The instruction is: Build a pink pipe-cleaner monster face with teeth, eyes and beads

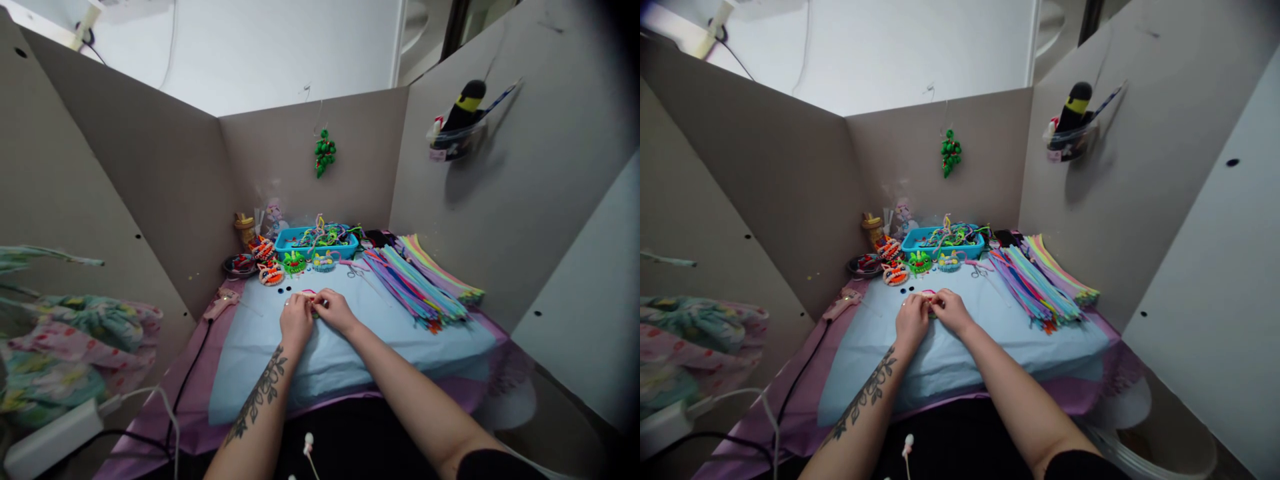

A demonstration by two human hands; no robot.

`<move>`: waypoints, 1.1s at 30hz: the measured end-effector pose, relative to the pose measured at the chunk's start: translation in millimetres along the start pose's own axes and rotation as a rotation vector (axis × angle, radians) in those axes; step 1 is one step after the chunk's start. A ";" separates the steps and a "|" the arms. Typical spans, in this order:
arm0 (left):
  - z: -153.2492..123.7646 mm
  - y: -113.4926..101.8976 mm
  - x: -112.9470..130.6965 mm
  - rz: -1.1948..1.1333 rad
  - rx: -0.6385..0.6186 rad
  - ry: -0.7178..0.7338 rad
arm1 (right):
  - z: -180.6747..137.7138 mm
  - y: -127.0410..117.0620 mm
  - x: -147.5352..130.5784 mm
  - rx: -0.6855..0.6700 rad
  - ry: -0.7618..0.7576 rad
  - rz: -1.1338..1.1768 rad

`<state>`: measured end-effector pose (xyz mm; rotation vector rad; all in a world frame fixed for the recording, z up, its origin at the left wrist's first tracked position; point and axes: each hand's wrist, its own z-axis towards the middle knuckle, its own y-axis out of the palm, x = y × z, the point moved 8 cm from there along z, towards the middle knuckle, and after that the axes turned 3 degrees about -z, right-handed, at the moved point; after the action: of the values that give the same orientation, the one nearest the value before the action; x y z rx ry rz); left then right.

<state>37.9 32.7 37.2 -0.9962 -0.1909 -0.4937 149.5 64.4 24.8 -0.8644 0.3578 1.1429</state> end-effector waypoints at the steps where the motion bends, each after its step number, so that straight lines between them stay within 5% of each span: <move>1: 0.2 0.0 -0.1 -0.012 -0.001 0.003 | -0.1 -0.2 0.1 0.001 0.004 -0.005; 33: 0.2 1.8 2.8 -0.122 -0.009 0.073 | -3.2 -4.8 -2.5 -0.002 0.027 -0.248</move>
<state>41.2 32.7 37.0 -0.9773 -0.1847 -0.6415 153.3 59.7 26.4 -0.8998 0.2636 0.9022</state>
